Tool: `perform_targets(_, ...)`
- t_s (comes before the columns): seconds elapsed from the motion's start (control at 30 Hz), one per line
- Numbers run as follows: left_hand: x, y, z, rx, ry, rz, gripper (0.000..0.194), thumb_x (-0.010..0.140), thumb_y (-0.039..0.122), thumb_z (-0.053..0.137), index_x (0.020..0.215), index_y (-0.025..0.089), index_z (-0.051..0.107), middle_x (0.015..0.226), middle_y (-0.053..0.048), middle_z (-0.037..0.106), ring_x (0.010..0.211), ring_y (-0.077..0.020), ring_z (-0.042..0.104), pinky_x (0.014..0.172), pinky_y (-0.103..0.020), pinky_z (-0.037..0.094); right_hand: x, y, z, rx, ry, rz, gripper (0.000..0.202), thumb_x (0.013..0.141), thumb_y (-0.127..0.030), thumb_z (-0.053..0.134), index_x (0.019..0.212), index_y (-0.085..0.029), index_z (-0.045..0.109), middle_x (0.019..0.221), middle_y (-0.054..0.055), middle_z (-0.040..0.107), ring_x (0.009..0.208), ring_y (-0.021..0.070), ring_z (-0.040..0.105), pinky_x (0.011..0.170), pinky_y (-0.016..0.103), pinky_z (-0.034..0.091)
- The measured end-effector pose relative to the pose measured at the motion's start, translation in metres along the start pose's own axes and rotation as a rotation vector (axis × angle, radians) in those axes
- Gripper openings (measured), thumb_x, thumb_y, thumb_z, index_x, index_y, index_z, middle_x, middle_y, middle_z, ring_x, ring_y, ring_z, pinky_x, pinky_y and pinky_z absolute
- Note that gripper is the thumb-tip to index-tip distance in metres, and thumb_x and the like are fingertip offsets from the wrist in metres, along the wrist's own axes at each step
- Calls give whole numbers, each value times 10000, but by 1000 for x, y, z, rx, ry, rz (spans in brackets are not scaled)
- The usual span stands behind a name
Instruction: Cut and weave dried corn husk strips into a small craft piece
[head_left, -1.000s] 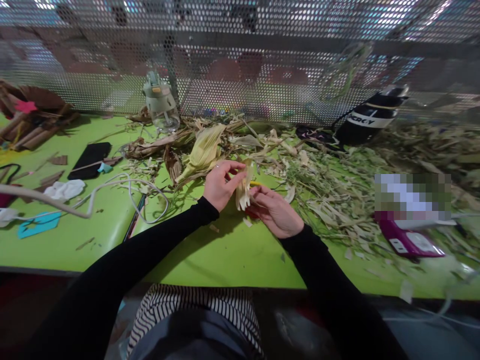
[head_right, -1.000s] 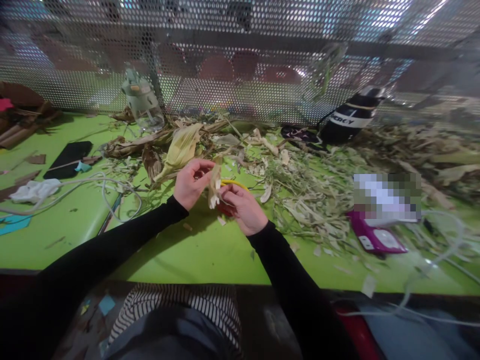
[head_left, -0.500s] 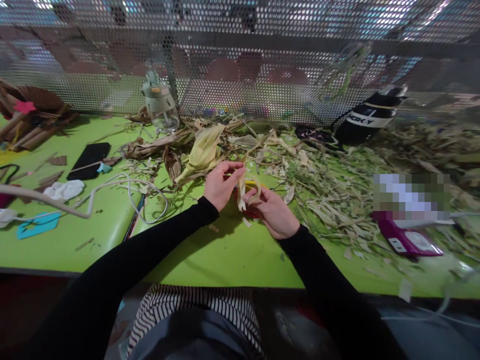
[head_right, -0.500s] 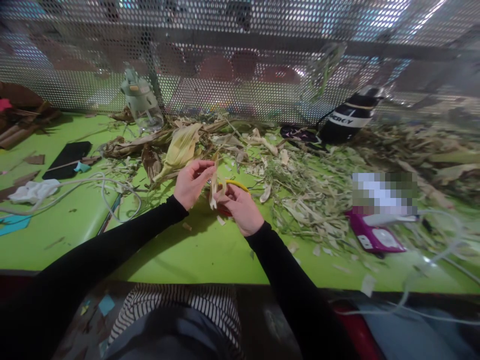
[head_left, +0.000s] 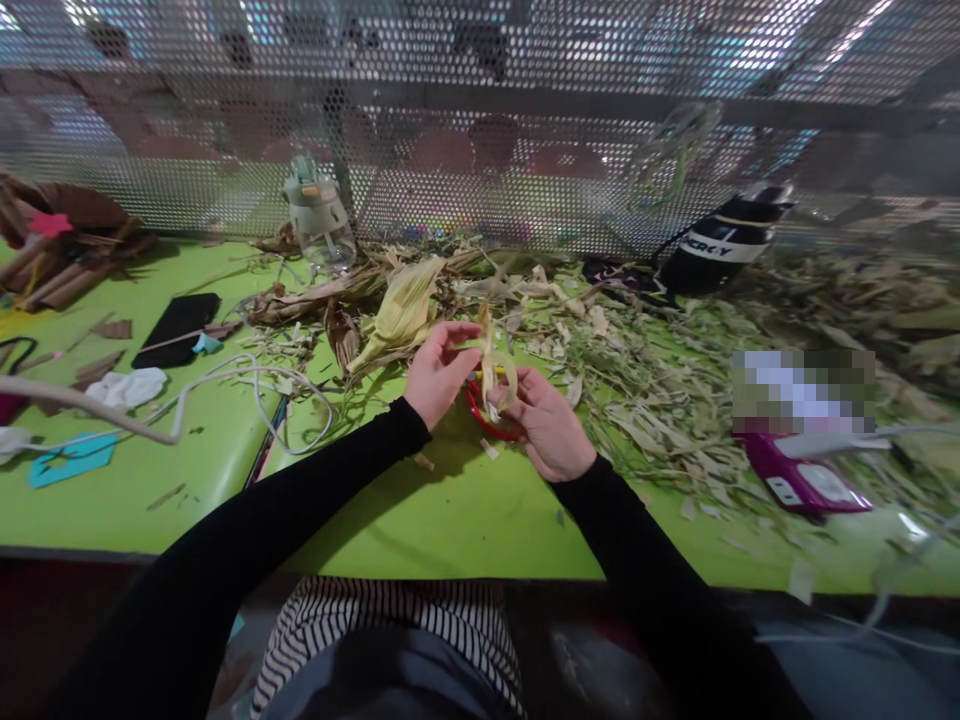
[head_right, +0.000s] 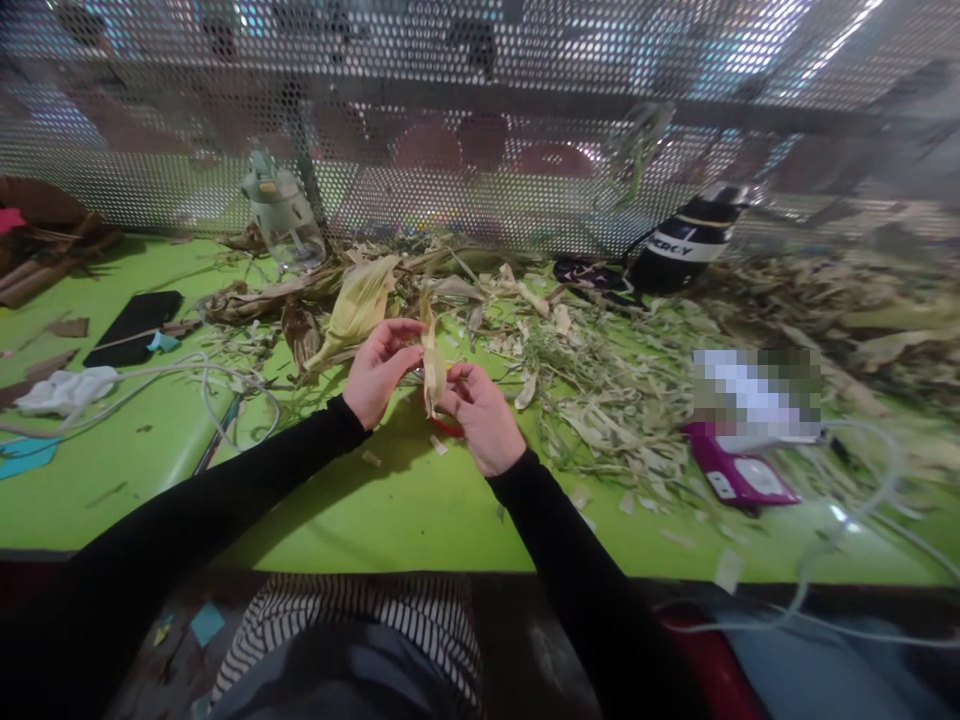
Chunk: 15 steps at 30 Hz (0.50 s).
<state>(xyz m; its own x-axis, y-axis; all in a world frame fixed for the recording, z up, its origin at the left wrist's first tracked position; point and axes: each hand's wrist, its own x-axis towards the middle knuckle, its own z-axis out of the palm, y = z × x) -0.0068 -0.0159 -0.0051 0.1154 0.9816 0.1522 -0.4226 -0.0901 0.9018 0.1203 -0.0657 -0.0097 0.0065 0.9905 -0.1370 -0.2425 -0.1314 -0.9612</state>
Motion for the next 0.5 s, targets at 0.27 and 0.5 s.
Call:
perform_targets(0.27,-4,-7,-8,-21,-287,-371,156,746,253,632,853,142,610,802,-36,623,749,-118,571,731,-261,446,-1,-4,-2,83,36,-80,293,605,-222,756,755,-212,504,697,-73,573,630,69,550,547,175,430)
perform_targets(0.5,-9,-6,-6,-101,-348,-471,171,696,312,718,770,160,691,767,-41,656,654,-100,558,694,-265,448,0,-6,-3,119,40,-76,302,596,-210,745,728,-213,474,670,-75,567,595,78,552,560,200,434)
